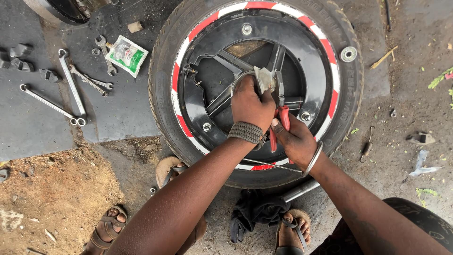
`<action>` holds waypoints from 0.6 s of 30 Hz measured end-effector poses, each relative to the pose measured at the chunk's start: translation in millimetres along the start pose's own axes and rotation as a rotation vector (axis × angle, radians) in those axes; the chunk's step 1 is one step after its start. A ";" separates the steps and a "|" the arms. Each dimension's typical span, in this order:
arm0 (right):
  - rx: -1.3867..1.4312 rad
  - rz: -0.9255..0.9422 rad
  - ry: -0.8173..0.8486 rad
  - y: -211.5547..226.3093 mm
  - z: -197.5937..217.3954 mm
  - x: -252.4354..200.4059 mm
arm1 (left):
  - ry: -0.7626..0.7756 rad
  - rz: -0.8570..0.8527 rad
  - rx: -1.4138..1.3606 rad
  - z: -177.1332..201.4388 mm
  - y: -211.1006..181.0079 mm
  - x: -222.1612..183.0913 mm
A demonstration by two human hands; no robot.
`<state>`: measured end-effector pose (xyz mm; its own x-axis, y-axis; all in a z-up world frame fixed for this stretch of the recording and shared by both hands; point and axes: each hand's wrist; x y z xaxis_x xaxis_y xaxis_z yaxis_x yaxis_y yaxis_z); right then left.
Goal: Repairing a motorcycle wheel hub and spokes using mechanical tools.
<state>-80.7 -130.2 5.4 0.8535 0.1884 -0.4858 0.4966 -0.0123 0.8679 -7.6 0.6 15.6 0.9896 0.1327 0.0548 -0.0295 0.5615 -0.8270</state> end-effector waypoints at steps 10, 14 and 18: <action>-0.156 0.047 -0.008 1.5 -2.7 2.5 | 0.013 0.124 -0.068 1.3 1.8 0.4; -0.184 0.022 -0.016 5.1 -5.6 2.9 | -0.019 0.054 -0.052 1.2 5.0 -1.7; -0.230 0.055 -0.015 2.3 -4.5 3.8 | -0.028 0.048 -0.056 -0.5 6.3 -1.4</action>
<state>-77.1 -125.1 6.0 0.8812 0.1793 -0.4374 0.4021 0.2020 0.8930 -9.1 3.5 10.1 0.9829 0.1818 0.0298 -0.0678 0.5077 -0.8589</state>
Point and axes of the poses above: each hand's wrist, its own x-axis towards the middle knuckle, its own z-axis out of the back of the hand, y = z × x, and after that the axes turned 1 degree about -y, right-handed
